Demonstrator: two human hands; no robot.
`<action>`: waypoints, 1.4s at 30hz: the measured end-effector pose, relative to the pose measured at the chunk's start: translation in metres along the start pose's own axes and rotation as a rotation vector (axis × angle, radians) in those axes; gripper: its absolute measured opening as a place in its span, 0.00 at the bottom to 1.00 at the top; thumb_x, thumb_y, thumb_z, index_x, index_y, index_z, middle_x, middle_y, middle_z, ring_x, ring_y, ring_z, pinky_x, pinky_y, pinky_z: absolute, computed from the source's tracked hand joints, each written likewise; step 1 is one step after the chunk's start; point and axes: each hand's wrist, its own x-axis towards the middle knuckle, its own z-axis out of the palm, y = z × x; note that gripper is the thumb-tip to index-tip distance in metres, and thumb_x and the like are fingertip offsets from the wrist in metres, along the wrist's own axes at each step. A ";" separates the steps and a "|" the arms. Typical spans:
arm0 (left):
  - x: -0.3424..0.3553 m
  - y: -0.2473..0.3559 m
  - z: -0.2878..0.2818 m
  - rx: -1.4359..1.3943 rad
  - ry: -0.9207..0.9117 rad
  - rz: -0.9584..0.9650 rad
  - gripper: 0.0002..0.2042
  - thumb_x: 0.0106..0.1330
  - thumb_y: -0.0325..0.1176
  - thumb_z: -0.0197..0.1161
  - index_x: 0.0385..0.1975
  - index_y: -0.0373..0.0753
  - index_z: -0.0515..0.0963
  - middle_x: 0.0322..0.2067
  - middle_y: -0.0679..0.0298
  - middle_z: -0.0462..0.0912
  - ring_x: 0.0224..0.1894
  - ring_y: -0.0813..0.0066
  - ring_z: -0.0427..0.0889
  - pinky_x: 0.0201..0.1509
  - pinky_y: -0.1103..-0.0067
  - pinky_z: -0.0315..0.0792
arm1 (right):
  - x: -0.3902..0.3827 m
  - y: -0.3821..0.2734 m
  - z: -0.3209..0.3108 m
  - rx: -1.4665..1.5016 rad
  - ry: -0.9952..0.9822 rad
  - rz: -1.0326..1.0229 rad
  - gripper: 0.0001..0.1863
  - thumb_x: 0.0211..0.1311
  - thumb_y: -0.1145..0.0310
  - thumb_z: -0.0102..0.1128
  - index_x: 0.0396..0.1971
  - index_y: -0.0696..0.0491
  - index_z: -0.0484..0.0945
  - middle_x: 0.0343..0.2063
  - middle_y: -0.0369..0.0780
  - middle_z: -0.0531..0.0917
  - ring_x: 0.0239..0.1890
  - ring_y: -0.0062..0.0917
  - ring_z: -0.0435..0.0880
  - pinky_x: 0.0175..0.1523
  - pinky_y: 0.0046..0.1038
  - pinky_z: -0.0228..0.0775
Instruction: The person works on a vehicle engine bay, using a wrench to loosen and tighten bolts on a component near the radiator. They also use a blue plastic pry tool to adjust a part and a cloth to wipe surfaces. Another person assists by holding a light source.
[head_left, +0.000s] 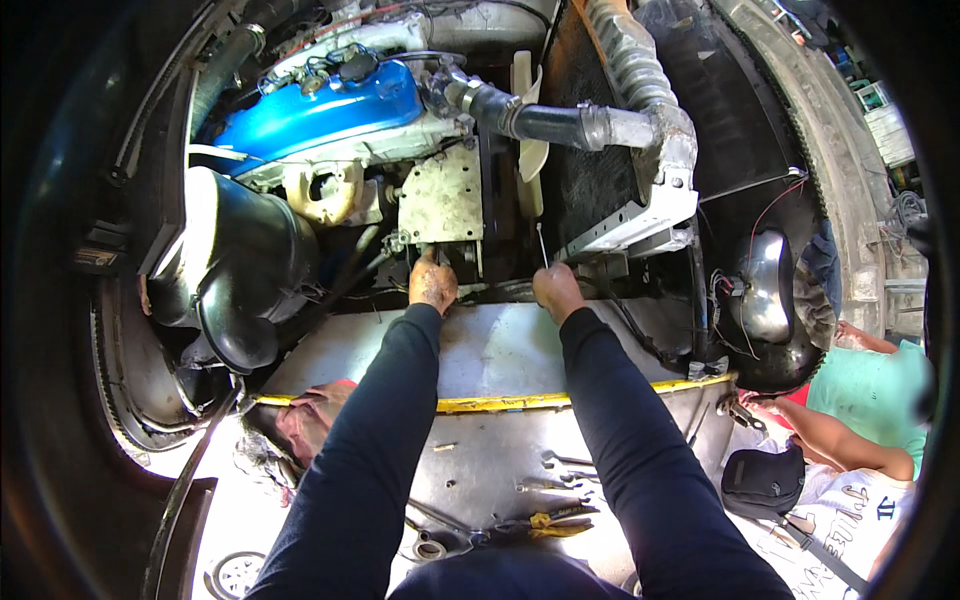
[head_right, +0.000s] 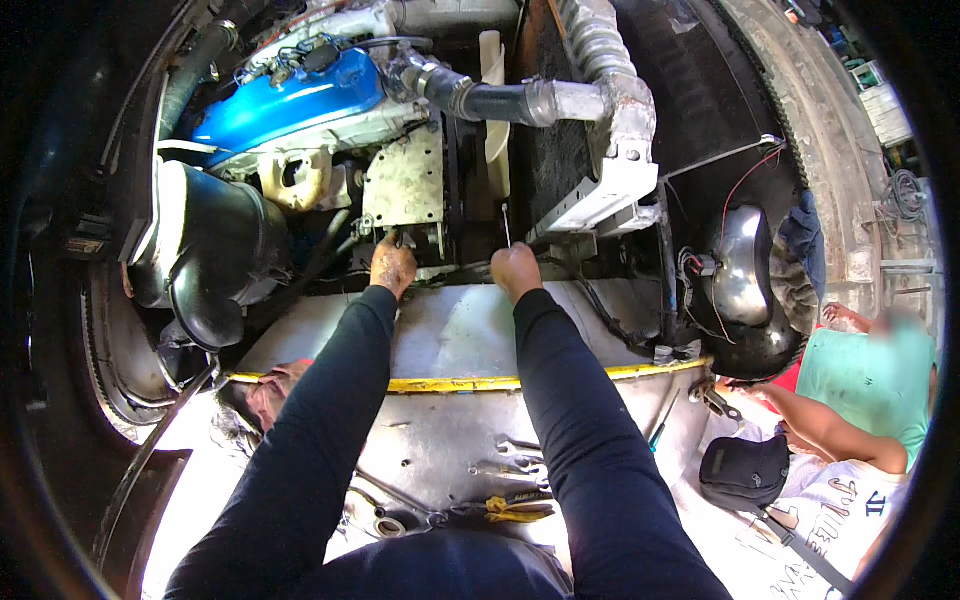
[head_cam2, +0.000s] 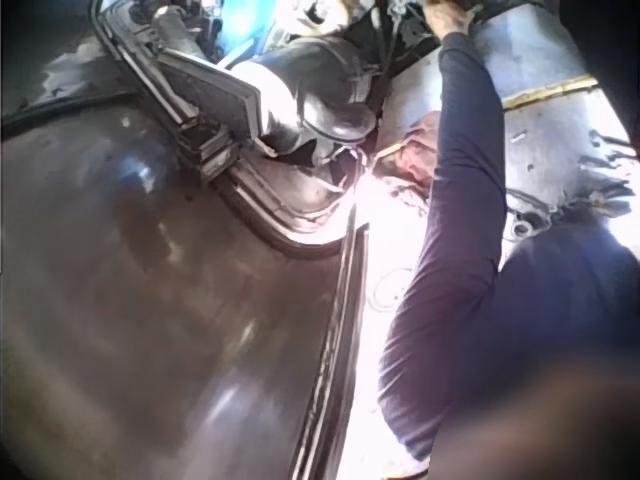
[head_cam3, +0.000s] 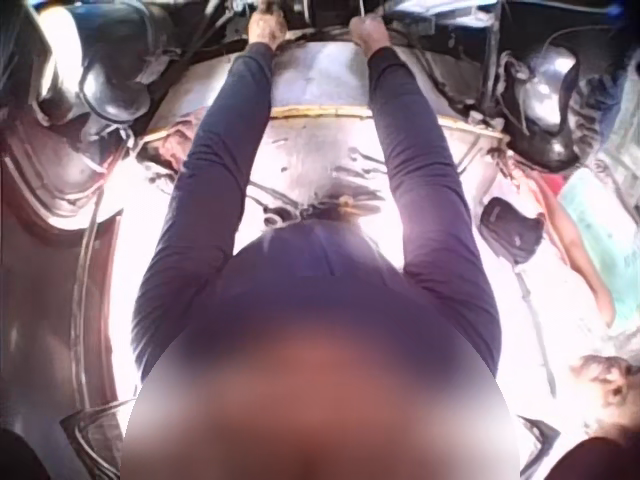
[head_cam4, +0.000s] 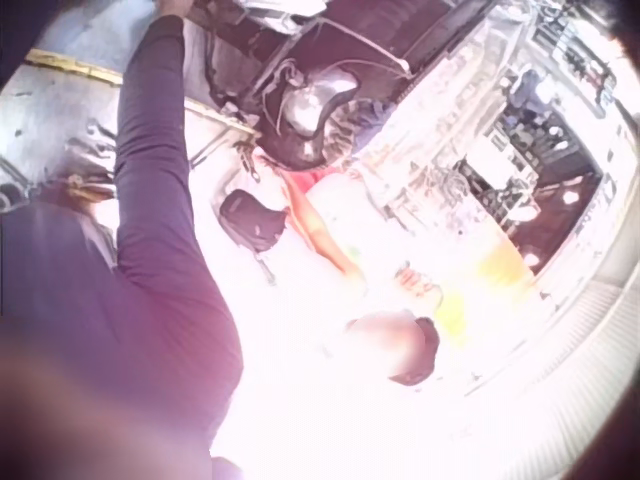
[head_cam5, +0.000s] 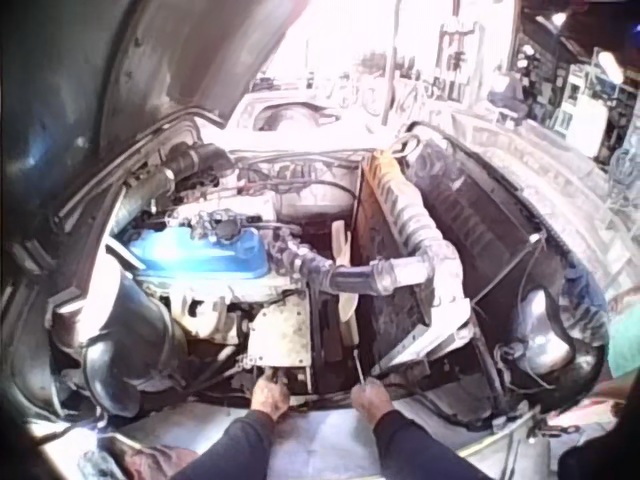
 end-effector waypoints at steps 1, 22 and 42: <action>-0.001 0.002 -0.005 -0.023 -0.069 0.052 0.22 0.65 0.26 0.56 0.61 0.28 0.73 0.35 0.48 0.87 0.36 0.57 0.87 0.46 0.74 0.79 | -0.002 -0.009 0.000 -0.002 0.048 -0.030 0.16 0.58 0.73 0.52 0.39 0.67 0.83 0.37 0.60 0.85 0.42 0.47 0.88 0.49 0.42 0.78; -0.030 0.085 -0.029 -0.163 -0.077 0.074 0.25 0.72 0.29 0.54 0.68 0.27 0.67 0.64 0.41 0.75 0.68 0.49 0.73 0.70 0.72 0.66 | -0.011 -0.074 -0.013 0.352 -0.121 0.104 0.27 0.67 0.69 0.46 0.62 0.69 0.68 0.51 0.69 0.78 0.57 0.56 0.80 0.63 0.41 0.72; -0.049 0.115 -0.026 -0.438 0.099 -0.033 0.23 0.75 0.44 0.54 0.55 0.28 0.76 0.51 0.40 0.82 0.53 0.46 0.80 0.61 0.67 0.71 | -0.001 -0.083 -0.004 0.347 -0.265 0.077 0.35 0.63 0.69 0.50 0.70 0.64 0.62 0.60 0.62 0.77 0.65 0.50 0.76 0.69 0.41 0.68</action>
